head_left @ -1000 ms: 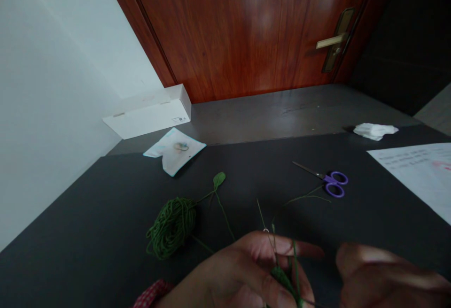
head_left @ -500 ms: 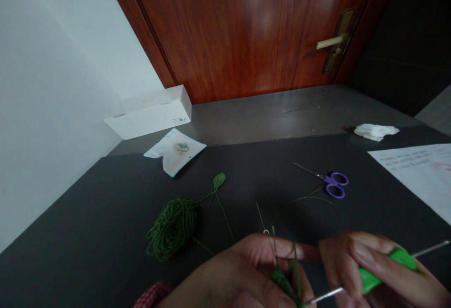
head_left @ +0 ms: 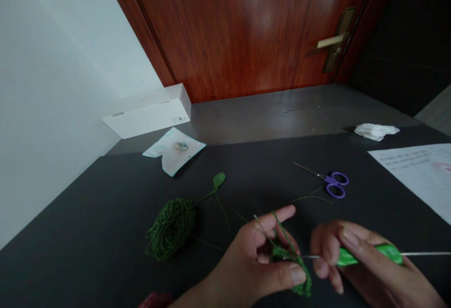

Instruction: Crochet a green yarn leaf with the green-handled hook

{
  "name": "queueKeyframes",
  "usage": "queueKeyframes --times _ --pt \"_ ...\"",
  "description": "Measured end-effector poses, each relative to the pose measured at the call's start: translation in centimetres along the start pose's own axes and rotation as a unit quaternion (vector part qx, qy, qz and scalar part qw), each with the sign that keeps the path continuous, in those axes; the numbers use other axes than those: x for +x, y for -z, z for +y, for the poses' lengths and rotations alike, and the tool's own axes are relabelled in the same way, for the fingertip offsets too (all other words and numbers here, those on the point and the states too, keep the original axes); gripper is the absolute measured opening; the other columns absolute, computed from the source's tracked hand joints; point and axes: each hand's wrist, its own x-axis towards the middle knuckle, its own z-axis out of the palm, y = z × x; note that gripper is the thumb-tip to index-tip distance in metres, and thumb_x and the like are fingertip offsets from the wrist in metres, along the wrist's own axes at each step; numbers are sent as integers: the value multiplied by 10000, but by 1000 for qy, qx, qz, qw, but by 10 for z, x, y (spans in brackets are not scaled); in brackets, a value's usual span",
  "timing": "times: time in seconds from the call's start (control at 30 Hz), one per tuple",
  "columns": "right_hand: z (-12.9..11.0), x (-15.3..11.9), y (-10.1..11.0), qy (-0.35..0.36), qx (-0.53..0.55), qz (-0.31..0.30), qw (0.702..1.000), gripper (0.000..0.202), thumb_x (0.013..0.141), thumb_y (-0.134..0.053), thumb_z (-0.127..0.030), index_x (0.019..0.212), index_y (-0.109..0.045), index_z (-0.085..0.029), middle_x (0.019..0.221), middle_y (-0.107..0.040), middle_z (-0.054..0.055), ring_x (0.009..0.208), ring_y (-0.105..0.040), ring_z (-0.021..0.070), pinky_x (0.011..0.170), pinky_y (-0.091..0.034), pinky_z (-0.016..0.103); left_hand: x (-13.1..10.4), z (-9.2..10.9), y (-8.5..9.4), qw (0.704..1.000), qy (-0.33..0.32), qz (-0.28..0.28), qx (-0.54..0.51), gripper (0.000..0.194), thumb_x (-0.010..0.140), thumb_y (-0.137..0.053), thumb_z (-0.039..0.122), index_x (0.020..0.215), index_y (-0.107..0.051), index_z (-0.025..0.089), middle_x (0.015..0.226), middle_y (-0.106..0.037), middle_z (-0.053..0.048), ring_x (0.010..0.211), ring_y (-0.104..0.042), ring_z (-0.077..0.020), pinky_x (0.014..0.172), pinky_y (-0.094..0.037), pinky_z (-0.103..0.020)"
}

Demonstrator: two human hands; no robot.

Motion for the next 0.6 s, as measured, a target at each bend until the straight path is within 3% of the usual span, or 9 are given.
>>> queueKeyframes --times 0.23,0.43,0.6 --pt "2 6 -8 -46 16 44 998 414 929 -477 -474 743 -713 -189 711 -648 34 649 -563 141 587 -479 225 1 -4 -3 995 -24 84 49 934 637 -806 219 1437 -324 214 798 -520 38 699 -496 -95 689 -440 -255" --pt "1 9 -11 -68 26 62 995 410 911 -508 -481 710 -700 -179 696 -645 36 636 -549 143 591 -476 237 -2 -3 -6 991 -20 108 82 987 674 -771 209 1479 -200 207 791 -521 42 682 -486 -97 671 -430 -262" --pt "-3 11 -7 -77 22 82 993 399 918 -510 -444 663 -677 -188 648 -636 24 602 -529 133 561 -457 221 -1 -6 -9 985 -20 127 115 1000 649 -752 152 1480 -201 234 847 -532 23 731 -488 -118 716 -436 -292"
